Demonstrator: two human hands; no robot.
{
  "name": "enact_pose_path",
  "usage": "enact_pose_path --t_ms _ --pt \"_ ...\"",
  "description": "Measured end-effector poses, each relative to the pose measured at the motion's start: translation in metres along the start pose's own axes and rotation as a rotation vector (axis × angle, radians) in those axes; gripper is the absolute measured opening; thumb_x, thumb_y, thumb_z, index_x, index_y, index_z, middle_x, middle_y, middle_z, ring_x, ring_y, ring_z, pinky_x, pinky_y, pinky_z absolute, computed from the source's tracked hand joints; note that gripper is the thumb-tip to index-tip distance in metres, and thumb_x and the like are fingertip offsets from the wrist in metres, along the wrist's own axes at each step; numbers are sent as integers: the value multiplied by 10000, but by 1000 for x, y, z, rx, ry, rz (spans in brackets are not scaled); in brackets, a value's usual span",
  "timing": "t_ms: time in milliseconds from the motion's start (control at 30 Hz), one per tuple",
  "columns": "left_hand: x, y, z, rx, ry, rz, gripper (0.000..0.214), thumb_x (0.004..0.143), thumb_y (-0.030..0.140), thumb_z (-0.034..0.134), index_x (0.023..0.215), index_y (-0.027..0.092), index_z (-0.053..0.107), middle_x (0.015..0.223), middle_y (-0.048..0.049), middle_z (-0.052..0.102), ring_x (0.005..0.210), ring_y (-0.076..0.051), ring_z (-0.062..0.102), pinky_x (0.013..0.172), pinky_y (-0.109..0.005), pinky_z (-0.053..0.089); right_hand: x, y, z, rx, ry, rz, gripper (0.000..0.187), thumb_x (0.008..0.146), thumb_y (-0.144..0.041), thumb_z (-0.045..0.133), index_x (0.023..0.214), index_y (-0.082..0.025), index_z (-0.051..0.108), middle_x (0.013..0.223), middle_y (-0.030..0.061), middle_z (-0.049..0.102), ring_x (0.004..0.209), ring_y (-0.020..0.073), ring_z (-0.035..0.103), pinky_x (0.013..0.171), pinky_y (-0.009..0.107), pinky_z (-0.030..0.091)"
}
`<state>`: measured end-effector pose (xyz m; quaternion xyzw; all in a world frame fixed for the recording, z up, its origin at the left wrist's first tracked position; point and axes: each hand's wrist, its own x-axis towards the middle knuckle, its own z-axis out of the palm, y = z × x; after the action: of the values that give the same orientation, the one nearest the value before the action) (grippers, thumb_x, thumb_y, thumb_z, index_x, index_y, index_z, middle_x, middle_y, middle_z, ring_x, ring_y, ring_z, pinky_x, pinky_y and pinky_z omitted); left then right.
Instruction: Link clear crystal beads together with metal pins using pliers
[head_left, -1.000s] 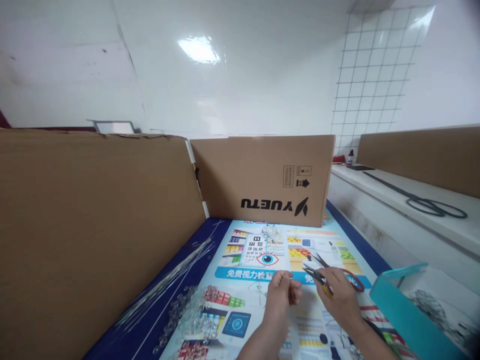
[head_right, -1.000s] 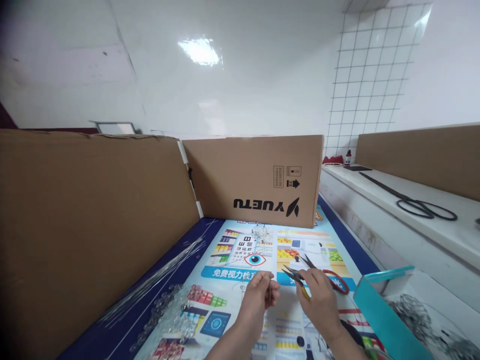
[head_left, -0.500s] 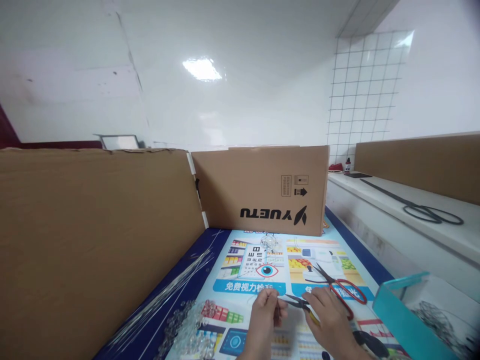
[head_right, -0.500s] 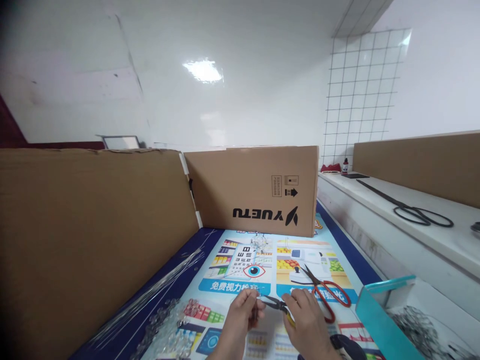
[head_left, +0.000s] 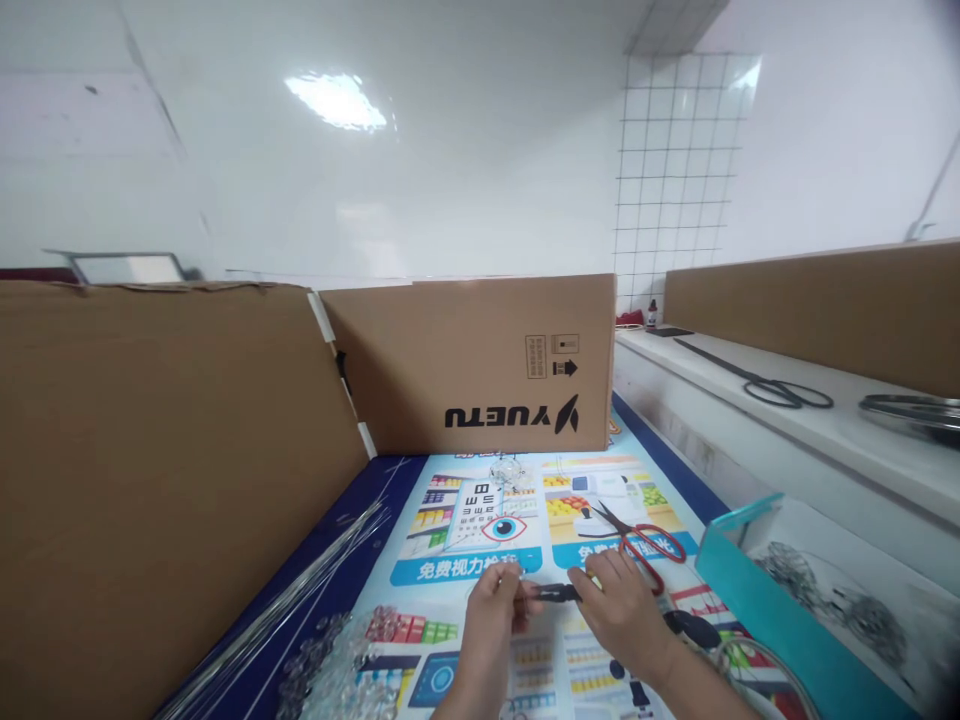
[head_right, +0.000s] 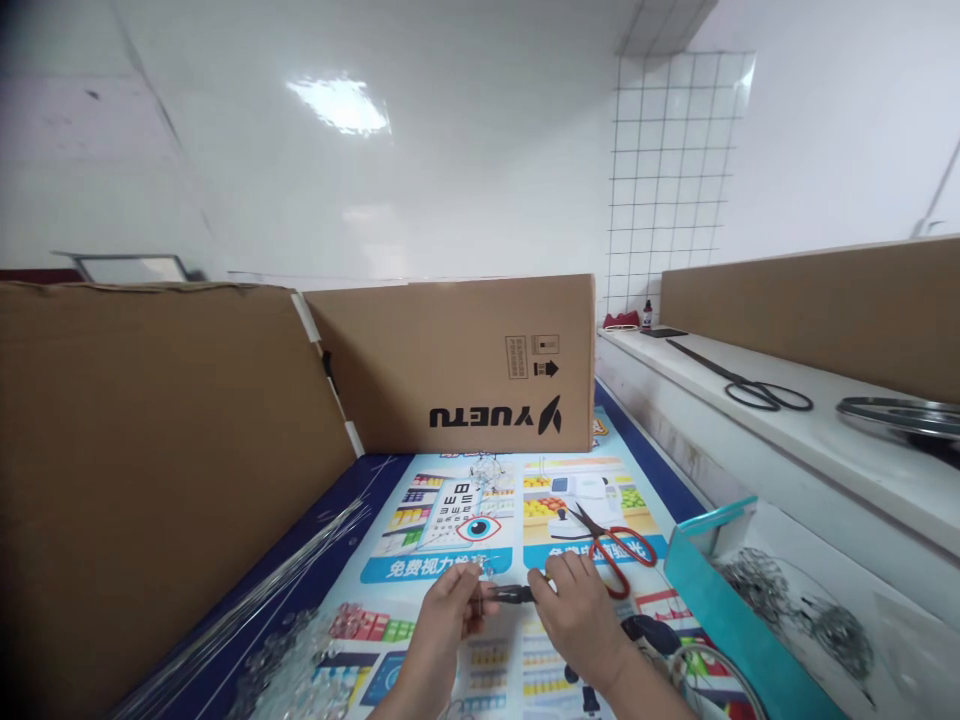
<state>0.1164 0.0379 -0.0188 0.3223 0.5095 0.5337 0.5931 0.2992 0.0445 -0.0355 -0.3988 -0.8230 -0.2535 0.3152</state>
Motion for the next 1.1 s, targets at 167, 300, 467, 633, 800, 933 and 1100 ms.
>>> enact_pose_path --t_ms 167,300,467,633,800,933,1100 --pt "-3 1 1 30 29 56 371 662 514 595 744 167 494 672 -46 651 531 -158 596 468 -228 373 1 -1 -3 -16 -18 -17 196 828 -145 469 973 -199 589 776 53 530 773 188 467 715 355 356" --pt "-1 -2 2 72 34 59 378 646 524 603 709 167 495 623 -36 637 500 -161 570 441 -233 366 2 -3 -4 -20 -40 -32 180 829 -136 466 950 -199 584 774 47 523 752 179 455 681 338 340" --pt "3 -10 4 83 27 86 369 679 525 573 721 165 504 633 -37 639 487 -157 561 431 -232 359 1 -2 -1 -33 -57 -42 157 830 -141 482 932 -213 577 745 30 511 696 167 430 635 326 310" --pt "1 -10 4 51 -9 29 377 666 501 597 776 145 542 702 -63 656 564 -182 607 457 -231 368 -2 0 2 -37 -69 -26 167 827 -135 488 941 -219 577 737 29 504 705 169 432 646 324 315" --pt "-4 -5 4 -23 -70 -5 350 653 457 643 767 144 535 744 -72 662 607 -174 612 494 -225 380 -1 1 2 -34 -76 -3 157 827 -138 491 923 -218 585 734 34 505 715 172 436 654 328 319" --pt "-2 -5 1 -20 -34 27 341 693 471 613 743 147 521 736 -68 657 560 -145 581 479 -223 381 1 2 0 -23 -63 -33 177 824 -150 500 964 -216 587 747 40 516 732 177 445 668 335 329" --pt "6 -8 -4 -38 -15 10 357 709 480 597 800 141 528 725 -74 653 541 -141 565 492 -256 439 -1 2 0 -9 -55 -53 195 825 -139 503 985 -212 587 778 46 531 756 176 457 685 335 341"
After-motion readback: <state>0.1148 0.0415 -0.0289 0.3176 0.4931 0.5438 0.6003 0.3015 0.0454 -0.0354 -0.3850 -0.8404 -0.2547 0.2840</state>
